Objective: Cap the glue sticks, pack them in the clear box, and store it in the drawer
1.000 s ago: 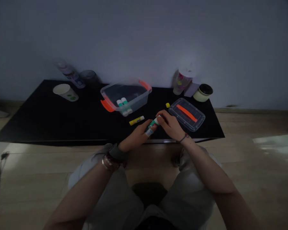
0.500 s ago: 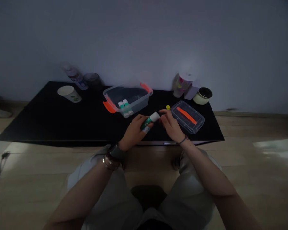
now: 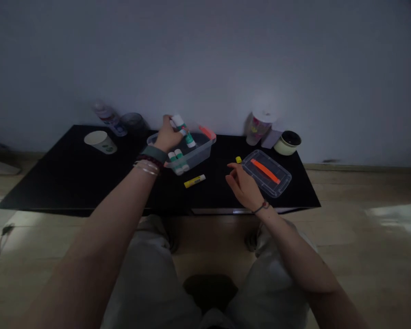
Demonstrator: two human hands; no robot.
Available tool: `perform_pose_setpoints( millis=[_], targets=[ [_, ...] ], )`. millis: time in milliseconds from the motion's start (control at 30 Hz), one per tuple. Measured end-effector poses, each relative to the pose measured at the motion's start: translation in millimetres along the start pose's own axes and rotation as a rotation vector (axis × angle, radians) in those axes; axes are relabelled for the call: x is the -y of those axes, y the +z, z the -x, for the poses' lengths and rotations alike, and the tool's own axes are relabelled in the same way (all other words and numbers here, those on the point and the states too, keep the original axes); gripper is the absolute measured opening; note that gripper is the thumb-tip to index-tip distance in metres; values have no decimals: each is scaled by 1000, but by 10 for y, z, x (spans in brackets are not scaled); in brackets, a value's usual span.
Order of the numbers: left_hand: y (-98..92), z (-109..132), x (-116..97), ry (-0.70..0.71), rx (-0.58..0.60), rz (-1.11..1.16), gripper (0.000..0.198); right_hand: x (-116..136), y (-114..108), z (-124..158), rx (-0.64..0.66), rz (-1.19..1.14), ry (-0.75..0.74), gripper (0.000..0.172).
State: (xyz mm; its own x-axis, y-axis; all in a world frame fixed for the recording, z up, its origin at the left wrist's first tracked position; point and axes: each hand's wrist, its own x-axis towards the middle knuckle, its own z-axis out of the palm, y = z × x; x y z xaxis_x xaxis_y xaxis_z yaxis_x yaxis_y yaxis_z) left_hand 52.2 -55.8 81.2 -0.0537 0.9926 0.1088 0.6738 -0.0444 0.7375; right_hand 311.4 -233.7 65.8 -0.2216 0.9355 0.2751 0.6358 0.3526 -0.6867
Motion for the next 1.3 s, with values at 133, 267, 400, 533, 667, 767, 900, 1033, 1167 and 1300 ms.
perform_pose_setpoints(
  millis=[133,267,400,533,667,767,900,1033,1167,1300],
  targets=[
    [198,-103,139,-174,181,-157,71,-4,9,4,10,117,-45,40],
    [342,-140,215,-215,298,-379,62,20,11,27,37,254,-93,42],
    [409,-176,267,-205,347,-526,59,47,6,52,94,339,-106,45],
    [447,-206,311,-196,370,-598,49,58,10,57,134,369,-93,45],
    [459,-221,339,-213,406,-654,36,61,13,47,149,390,-93,47],
    [449,-225,338,-212,430,-667,35,61,12,40,148,409,-105,46],
    [377,-189,238,-182,403,-682,46,43,17,40,157,437,-101,47],
    [206,48,-57,22,171,-616,46,-18,28,39,169,484,-89,48],
    [39,561,-350,310,5,-423,37,-81,13,21,188,537,-70,43],
    [38,1109,-286,359,132,-400,32,-100,-45,-11,255,613,3,36]
  ],
)
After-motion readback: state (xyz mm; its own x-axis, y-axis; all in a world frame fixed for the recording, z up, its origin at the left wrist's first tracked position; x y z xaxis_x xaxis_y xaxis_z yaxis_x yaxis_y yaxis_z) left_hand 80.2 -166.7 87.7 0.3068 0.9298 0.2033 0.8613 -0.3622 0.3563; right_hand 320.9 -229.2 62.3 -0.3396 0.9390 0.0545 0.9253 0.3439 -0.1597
